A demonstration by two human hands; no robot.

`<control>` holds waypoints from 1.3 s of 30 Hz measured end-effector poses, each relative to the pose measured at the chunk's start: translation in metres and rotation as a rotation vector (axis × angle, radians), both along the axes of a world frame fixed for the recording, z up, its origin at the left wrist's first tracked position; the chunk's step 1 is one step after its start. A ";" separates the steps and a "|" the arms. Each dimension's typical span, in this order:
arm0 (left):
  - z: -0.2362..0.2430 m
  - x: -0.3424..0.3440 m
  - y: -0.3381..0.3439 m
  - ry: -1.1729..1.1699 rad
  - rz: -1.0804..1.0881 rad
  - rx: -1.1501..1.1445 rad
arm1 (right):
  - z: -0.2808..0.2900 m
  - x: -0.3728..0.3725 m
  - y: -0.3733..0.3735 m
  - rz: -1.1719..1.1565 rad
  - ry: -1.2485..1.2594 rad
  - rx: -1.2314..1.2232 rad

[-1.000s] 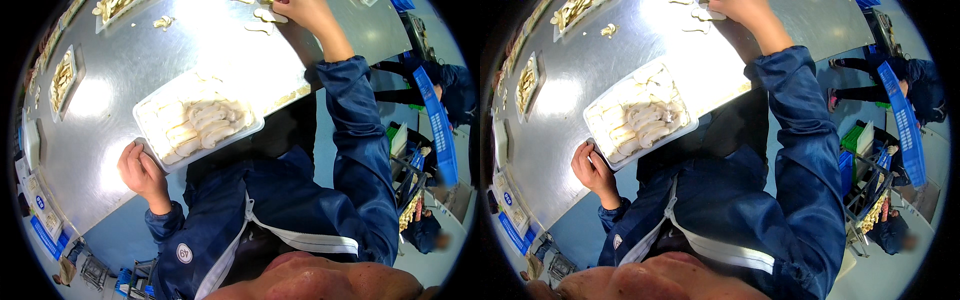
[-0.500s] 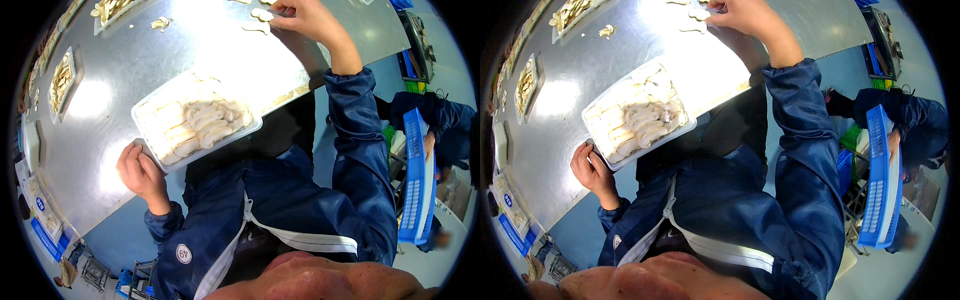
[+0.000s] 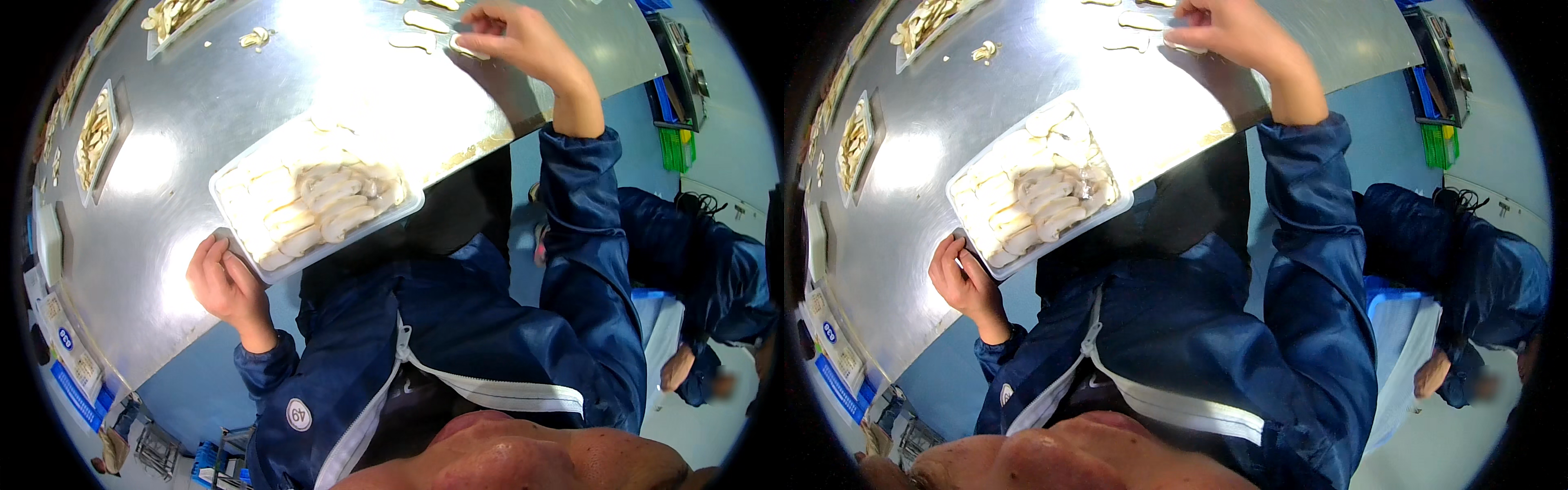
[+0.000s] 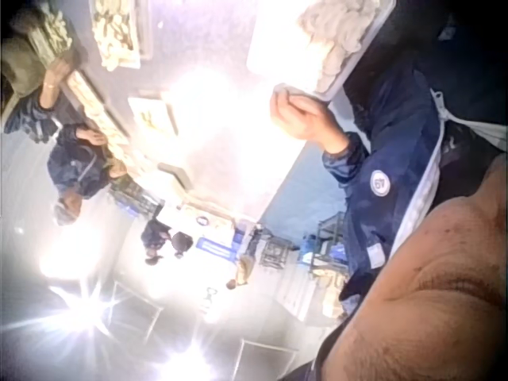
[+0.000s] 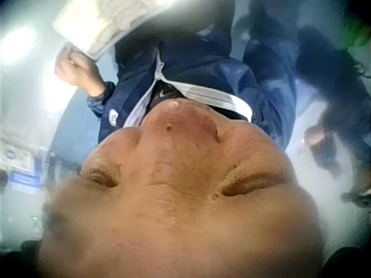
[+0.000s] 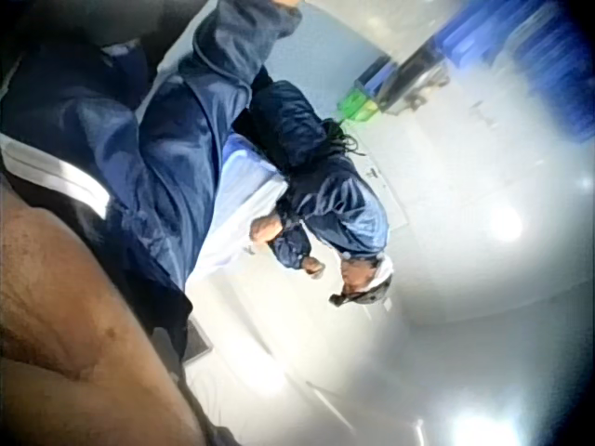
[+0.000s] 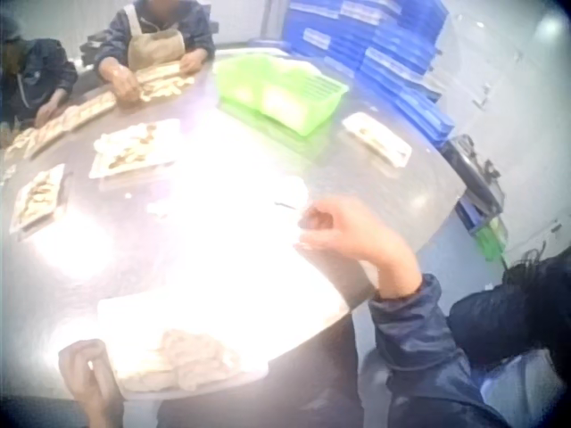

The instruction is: The person sorts sliced white food items from a plastic container onto a metal table surface by hand.

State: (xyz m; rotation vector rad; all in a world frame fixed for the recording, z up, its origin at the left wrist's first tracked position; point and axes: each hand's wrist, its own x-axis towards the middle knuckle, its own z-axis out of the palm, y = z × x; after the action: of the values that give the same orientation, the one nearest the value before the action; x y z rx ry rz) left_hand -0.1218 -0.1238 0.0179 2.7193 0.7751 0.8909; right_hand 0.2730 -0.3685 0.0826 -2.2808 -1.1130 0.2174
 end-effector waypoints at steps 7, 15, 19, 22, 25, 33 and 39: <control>-0.002 0.000 -0.001 -0.003 0.002 -0.009 | -0.004 -0.004 0.040 -0.013 -0.157 -0.119; -0.002 -0.001 -0.001 -0.002 0.013 -0.008 | -0.005 0.004 0.047 0.063 -0.138 -0.142; -0.002 0.000 0.000 -0.002 0.004 -0.001 | -0.003 0.007 0.050 0.029 -0.094 -0.185; 0.000 -0.001 -0.001 -0.003 0.010 0.002 | 0.001 0.003 0.053 -0.007 -0.053 -0.202; -0.002 -0.001 0.001 0.005 0.000 0.011 | -0.004 0.001 0.054 -0.030 -0.069 -0.208; -0.001 0.000 0.005 0.018 0.010 0.011 | 0.036 -0.063 0.052 0.173 -0.184 -0.011; -0.005 0.000 0.006 0.011 0.016 0.011 | 0.006 -0.102 0.067 0.402 -0.350 -0.016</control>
State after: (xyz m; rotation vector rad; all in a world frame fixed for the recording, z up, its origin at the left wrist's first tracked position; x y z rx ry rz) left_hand -0.1216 -0.1177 0.0133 2.7339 0.7975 0.8870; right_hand 0.1708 -0.3010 0.0885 -2.1376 -1.7545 -0.0222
